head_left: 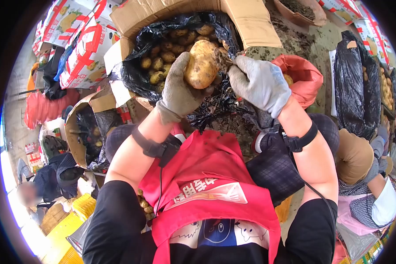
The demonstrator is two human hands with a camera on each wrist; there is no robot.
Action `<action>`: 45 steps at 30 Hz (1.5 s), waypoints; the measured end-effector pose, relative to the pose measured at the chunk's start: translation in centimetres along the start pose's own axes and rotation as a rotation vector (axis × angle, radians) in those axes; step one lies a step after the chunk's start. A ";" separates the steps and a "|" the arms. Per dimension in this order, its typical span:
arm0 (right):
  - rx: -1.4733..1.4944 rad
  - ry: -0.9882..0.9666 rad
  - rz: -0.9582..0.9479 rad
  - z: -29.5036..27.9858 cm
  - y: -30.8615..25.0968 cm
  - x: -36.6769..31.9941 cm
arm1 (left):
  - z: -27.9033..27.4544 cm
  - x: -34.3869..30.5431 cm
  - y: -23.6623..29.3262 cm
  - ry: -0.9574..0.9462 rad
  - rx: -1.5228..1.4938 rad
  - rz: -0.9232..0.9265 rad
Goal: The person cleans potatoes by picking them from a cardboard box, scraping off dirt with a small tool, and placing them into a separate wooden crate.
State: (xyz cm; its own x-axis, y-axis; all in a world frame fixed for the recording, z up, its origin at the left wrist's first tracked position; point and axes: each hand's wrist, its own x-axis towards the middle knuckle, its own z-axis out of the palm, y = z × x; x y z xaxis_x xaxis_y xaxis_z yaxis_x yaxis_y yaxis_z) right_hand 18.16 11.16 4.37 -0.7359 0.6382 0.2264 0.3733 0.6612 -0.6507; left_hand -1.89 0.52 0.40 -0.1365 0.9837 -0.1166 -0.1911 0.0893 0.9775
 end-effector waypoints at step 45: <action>-0.151 -0.079 -0.139 1.8 -1.8 -0.6 | -0.9 -0.8 -1.2 -0.178 -0.934 -0.227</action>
State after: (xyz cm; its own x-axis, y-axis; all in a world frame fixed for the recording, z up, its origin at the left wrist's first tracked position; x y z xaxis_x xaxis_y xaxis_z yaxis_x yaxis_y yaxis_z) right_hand 16.92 8.89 4.13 -0.8258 0.5079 0.2452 0.3411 0.7960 -0.5000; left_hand -2.45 -0.53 -0.80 0.1328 0.9744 -0.1813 -0.8982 0.1956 0.3936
